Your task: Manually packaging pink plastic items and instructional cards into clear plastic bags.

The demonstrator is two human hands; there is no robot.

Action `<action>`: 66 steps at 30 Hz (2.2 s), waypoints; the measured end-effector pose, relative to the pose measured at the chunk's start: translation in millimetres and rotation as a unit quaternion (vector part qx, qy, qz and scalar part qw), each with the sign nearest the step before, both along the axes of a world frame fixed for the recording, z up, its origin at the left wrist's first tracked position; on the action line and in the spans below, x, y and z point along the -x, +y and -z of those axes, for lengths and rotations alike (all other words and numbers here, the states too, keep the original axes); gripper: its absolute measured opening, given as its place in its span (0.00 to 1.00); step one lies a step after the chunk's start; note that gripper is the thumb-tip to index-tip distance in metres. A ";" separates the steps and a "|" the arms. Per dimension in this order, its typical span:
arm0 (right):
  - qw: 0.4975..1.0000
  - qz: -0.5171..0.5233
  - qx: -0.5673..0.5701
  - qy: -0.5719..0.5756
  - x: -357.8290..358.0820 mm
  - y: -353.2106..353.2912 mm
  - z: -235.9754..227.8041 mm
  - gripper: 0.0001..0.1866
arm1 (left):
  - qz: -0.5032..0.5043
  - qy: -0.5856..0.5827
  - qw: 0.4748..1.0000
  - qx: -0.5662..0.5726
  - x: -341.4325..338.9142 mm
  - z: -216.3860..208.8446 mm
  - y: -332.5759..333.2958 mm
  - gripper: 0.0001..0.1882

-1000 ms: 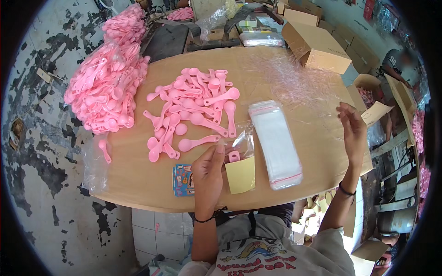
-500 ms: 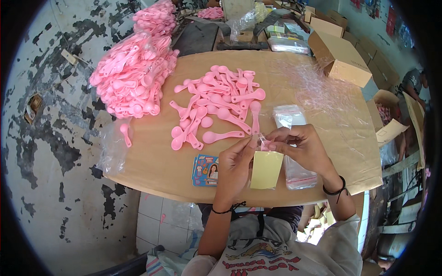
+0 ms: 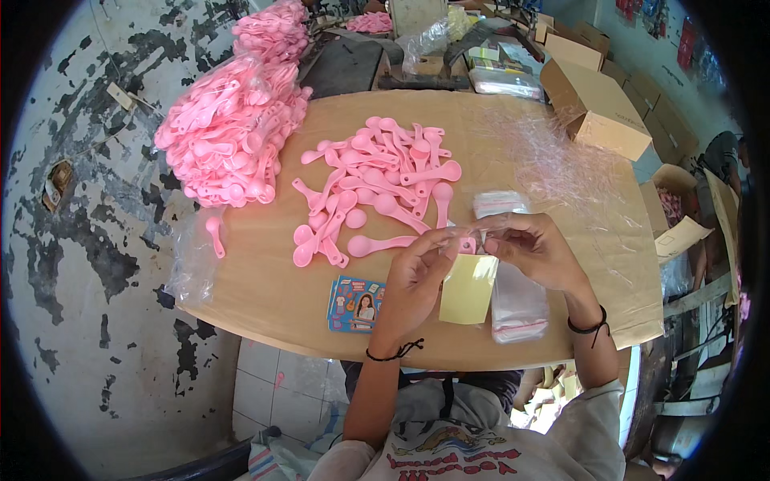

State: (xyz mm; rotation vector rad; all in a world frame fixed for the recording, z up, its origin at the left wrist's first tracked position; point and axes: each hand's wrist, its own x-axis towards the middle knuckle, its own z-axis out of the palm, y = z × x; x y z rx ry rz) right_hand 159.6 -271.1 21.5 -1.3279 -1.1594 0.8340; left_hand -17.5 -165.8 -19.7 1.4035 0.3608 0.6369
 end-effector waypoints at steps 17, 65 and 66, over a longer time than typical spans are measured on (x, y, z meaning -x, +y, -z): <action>0.935 -0.103 -0.195 -0.276 -23.7 -8.7 1.7 0.19 | 0.017 -0.055 0.993 -0.108 -1.9 -3.5 1.7 0.11; 0.934 0.257 0.137 -0.207 -7.4 -73.3 40.1 0.17 | 0.068 0.053 0.883 -0.461 -2.2 30.9 -53.2 0.23; 0.935 0.251 0.135 -0.213 -10.9 -74.4 41.3 0.17 | 0.060 0.052 0.884 -0.461 -3.0 29.6 -53.8 0.23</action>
